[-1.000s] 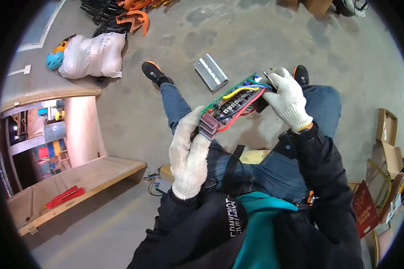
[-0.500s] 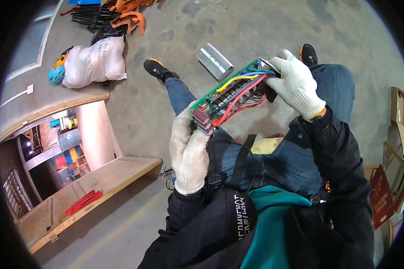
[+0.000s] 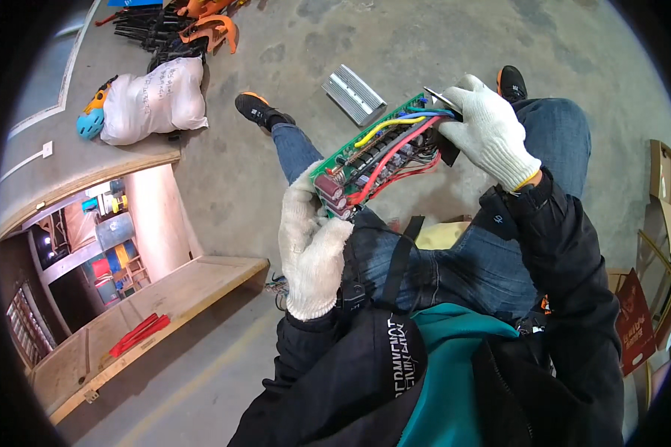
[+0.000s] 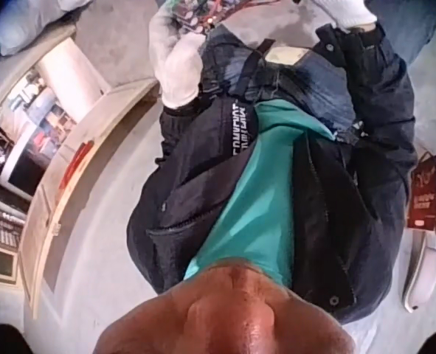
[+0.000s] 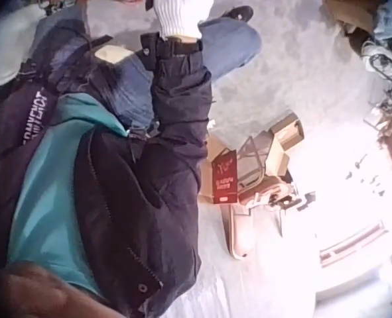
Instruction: The person is inspecting and manipulating a large green printed circuit board with various components and wiring.
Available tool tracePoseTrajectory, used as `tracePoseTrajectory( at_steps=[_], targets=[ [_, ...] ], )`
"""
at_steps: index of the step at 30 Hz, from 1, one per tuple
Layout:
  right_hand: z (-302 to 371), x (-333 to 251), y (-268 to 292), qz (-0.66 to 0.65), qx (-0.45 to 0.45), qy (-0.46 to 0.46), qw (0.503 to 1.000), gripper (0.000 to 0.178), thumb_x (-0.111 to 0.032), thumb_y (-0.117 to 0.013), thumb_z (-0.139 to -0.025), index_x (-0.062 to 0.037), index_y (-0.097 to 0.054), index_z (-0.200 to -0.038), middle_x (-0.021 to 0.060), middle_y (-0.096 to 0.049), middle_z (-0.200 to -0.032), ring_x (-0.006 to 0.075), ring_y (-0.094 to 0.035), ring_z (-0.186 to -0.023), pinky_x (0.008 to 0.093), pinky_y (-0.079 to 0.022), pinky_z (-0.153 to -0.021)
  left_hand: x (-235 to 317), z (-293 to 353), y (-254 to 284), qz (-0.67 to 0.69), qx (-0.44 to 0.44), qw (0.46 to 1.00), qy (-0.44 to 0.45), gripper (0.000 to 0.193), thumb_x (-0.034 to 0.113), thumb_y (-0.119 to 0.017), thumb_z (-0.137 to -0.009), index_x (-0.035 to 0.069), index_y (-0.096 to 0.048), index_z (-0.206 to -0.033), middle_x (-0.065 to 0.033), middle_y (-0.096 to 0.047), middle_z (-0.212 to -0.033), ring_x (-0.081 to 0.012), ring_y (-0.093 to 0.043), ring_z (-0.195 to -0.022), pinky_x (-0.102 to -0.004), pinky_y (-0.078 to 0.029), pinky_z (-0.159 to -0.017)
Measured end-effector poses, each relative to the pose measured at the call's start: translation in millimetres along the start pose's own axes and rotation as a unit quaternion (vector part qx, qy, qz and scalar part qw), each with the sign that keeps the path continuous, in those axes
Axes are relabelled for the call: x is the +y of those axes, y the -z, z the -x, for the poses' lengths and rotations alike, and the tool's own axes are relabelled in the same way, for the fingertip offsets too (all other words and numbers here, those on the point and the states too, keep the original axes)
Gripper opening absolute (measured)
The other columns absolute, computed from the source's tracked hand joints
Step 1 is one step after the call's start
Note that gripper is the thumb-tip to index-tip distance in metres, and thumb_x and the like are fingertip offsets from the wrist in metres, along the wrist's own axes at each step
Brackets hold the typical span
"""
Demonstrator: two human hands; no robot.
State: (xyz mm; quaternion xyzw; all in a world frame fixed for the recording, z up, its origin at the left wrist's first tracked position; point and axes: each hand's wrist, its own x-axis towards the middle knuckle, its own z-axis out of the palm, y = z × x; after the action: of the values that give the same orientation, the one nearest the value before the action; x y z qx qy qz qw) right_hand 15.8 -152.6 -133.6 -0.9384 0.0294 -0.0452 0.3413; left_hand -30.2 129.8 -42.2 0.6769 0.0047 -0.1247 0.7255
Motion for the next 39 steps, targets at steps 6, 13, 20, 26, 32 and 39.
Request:
tracePoseTrajectory(
  at_steps=[6, 13, 20, 26, 32, 39],
  targets=[
    [0, -2, 1, 0.01, -0.016, -0.018, 1.0, 0.03, -0.026, -0.078, -0.091, -0.0084, -0.079, -0.115, 0.0165, -0.069, -0.114, 0.0399, -0.073, -0.104, 0.0481, -0.06, -0.091, 2, -1, -5, -0.009, -0.007, 1.0, -0.01, 0.079, 0.006, -0.075, -0.094, -0.003, -0.041, -0.165, -0.0131, -0.056, -0.155, -0.023, -0.056, -0.14, -0.0409, -0.041, -0.123],
    [-1, -1, 1, 0.009, -0.023, -0.011, 1.0, 0.03, -0.025, -0.078, -0.09, -0.0082, -0.079, -0.115, 0.0184, -0.068, -0.112, 0.0413, -0.073, -0.101, 0.0492, -0.059, -0.089, 8, -1, -13, -0.026, 0.013, 0.999, 0.028, 0.079, 0.005, -0.079, -0.095, -0.003, -0.042, -0.164, -0.012, -0.059, -0.151, -0.0195, -0.06, -0.131, -0.0369, -0.048, -0.115],
    [0, 5, -1, -0.058, 0.037, 0.01, 0.998, 0.031, -0.021, -0.081, -0.087, -0.0072, -0.077, -0.114, 0.0179, -0.068, -0.115, 0.042, -0.072, -0.104, 0.0491, -0.059, -0.089, 9, 7, -23, -0.283, 0.022, 0.955, -0.089, 0.07, 0.004, -0.088, -0.089, -0.003, -0.059, -0.152, -0.0169, -0.066, -0.141, -0.0248, -0.068, -0.123, -0.0381, -0.054, -0.108],
    [-4, 8, -7, -0.139, 0.116, 0.054, 0.982, 0.03, -0.004, -0.084, -0.085, -0.0044, -0.077, -0.115, 0.0163, -0.068, -0.119, 0.0367, -0.072, -0.105, 0.0413, -0.059, -0.09, 8, 10, -35, -0.347, -0.101, 0.876, -0.32, 0.074, 0.005, -0.098, -0.078, -0.001, -0.064, -0.144, -0.0239, -0.067, -0.141, -0.0377, -0.073, -0.115, -0.0476, -0.06, -0.1],
    [-7, 14, -10, -0.196, 0.147, 0.107, 0.964, 0.029, -0.002, -0.084, -0.088, -0.0027, -0.074, -0.115, 0.0146, -0.065, -0.119, 0.0301, -0.07, -0.105, 0.0365, -0.057, -0.088, 13, 5, -52, -0.345, -0.164, 0.85, -0.363, 0.078, 0.005, -0.096, -0.062, -0.001, -0.068, -0.134, -0.0242, -0.071, -0.128, -0.0466, -0.073, -0.112, -0.0543, -0.06, -0.102],
    [-6, 22, -21, -0.363, 0.09, 0.02, 0.927, 0.031, 0.002, -0.074, -0.091, -0.0048, -0.075, -0.122, 0.0123, -0.064, -0.131, 0.0268, -0.067, -0.118, 0.0336, -0.055, -0.1, 9, 6, -64, -0.372, -0.137, 0.811, -0.43, 0.063, 0.008, -0.094, -0.058, -0.001, -0.073, -0.117, -0.0167, -0.069, -0.119, -0.0422, -0.073, -0.103, -0.0553, -0.063, -0.098]
  ],
)
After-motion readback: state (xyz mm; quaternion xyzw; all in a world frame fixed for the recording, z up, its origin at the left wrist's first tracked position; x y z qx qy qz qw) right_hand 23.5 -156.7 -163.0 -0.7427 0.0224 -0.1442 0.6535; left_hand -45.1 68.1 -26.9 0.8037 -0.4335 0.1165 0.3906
